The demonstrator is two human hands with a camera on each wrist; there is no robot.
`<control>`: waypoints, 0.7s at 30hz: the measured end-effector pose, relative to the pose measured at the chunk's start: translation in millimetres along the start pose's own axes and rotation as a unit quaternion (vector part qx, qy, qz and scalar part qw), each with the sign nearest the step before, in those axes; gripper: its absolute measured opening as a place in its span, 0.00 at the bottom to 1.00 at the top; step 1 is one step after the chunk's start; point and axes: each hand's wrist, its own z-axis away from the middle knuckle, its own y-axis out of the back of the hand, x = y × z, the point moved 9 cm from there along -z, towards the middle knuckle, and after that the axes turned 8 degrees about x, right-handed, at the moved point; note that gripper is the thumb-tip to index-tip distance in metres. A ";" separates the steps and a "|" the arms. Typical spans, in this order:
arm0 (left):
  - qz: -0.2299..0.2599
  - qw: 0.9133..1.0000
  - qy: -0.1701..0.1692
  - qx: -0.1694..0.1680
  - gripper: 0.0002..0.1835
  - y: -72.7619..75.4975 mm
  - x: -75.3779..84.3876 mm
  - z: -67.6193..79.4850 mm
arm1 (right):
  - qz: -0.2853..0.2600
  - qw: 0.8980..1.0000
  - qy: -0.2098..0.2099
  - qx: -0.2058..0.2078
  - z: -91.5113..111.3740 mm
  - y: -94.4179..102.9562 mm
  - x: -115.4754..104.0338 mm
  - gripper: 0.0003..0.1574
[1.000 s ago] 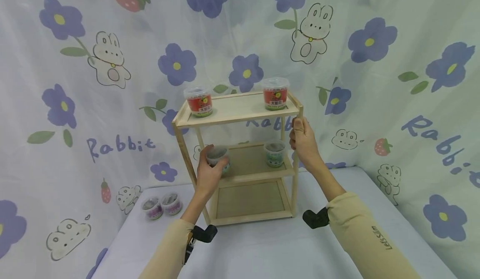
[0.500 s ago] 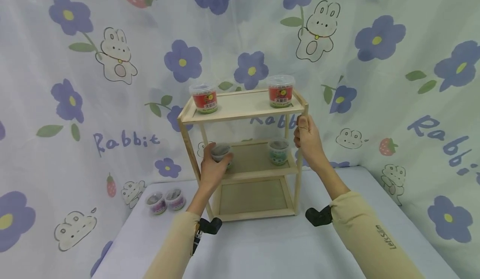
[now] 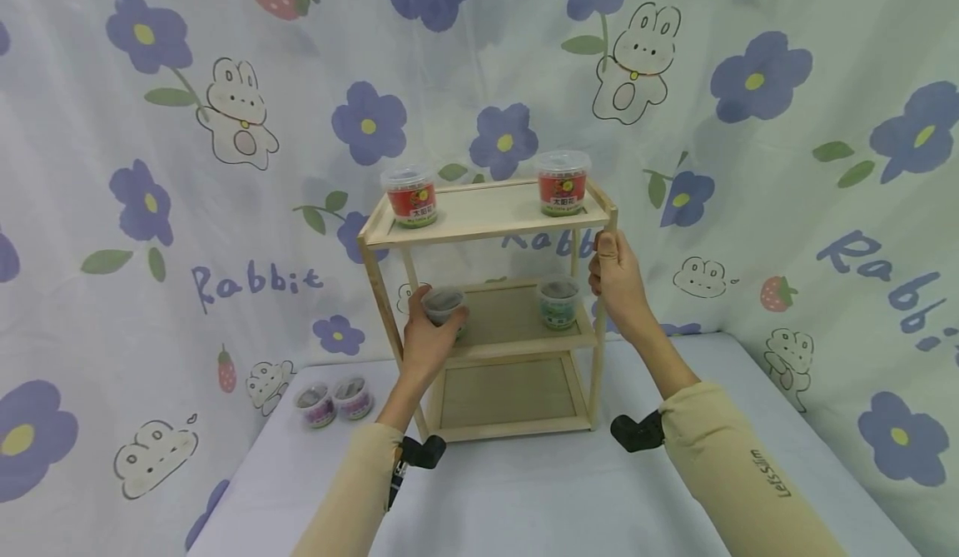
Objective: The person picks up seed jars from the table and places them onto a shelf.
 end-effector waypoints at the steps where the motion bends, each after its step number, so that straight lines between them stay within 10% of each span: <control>1: 0.001 1.000 0.000 -0.001 0.46 0.0 0.0 0.1 | 0.001 1.000 0.000 0.000 0.0 -0.2 -0.1 0.20; 21: 0.008 0.999 -0.031 -0.018 0.56 6.1 7.4 13.2 | 0.000 1.000 -0.006 0.003 1.2 -0.8 0.3 0.18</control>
